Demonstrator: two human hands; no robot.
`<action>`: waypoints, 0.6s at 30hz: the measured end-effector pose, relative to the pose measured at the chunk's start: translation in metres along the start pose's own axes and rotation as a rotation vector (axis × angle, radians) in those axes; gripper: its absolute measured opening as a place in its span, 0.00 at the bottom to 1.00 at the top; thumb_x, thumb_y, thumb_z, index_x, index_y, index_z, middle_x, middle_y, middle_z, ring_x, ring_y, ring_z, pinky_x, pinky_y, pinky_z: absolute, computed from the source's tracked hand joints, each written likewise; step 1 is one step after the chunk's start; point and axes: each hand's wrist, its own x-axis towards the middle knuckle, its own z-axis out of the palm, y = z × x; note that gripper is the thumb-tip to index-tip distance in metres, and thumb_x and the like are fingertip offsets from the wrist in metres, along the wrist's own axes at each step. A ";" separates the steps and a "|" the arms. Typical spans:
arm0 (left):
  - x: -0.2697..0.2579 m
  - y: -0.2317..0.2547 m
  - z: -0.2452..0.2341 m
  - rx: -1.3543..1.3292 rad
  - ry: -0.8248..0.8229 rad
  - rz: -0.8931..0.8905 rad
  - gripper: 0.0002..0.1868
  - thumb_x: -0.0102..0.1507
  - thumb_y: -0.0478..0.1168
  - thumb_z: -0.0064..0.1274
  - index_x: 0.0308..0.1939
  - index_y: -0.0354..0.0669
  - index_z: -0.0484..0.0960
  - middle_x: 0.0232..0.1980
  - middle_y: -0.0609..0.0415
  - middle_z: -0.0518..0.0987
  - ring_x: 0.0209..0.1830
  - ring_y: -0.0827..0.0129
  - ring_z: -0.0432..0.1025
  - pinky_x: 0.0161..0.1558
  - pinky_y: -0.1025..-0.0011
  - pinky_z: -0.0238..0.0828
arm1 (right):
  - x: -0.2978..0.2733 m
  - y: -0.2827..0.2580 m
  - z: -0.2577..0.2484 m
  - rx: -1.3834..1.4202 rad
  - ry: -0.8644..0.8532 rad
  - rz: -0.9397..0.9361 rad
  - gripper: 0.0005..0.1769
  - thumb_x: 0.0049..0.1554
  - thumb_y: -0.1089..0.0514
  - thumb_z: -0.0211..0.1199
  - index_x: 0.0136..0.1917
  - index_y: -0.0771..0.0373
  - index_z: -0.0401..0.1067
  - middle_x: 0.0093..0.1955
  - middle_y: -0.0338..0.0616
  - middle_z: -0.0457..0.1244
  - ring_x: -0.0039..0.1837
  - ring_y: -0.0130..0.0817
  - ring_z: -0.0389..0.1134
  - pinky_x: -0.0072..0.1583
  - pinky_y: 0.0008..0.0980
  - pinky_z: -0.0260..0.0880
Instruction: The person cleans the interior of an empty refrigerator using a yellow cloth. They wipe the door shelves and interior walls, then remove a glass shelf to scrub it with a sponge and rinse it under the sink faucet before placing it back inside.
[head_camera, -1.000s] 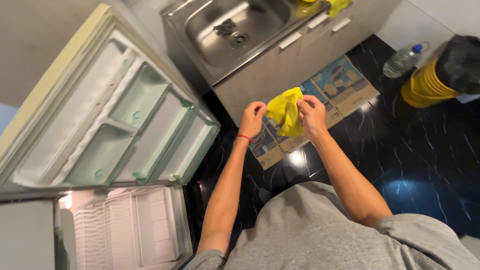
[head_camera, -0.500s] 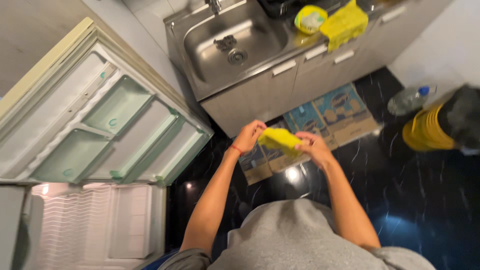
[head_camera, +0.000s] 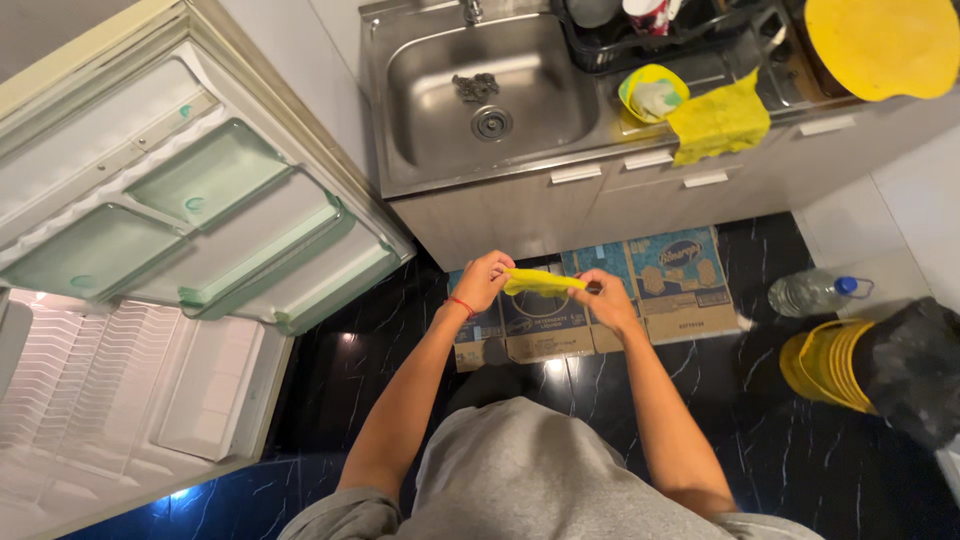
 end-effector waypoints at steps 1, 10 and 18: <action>0.009 -0.004 -0.001 -0.001 0.005 -0.004 0.14 0.63 0.32 0.56 0.51 0.51 0.81 0.43 0.46 0.85 0.47 0.56 0.81 0.50 0.63 0.79 | 0.011 -0.006 -0.002 -0.001 -0.007 0.000 0.13 0.49 0.64 0.77 0.42 0.66 0.73 0.53 0.52 0.70 0.53 0.40 0.70 0.52 0.37 0.71; 0.121 -0.021 -0.042 0.025 0.245 -0.038 0.10 0.63 0.34 0.56 0.48 0.53 0.80 0.43 0.53 0.86 0.49 0.57 0.80 0.52 0.61 0.79 | 0.160 -0.048 -0.010 -0.419 0.052 -0.110 0.12 0.52 0.58 0.74 0.50 0.55 0.79 0.41 0.39 0.71 0.45 0.34 0.73 0.49 0.34 0.72; 0.218 -0.039 -0.024 0.347 0.521 0.324 0.20 0.60 0.25 0.50 0.55 0.36 0.81 0.51 0.37 0.82 0.55 0.44 0.77 0.61 0.54 0.72 | 0.254 -0.074 0.021 -0.697 0.244 -0.549 0.14 0.60 0.62 0.66 0.59 0.65 0.73 0.54 0.55 0.67 0.61 0.54 0.68 0.66 0.46 0.64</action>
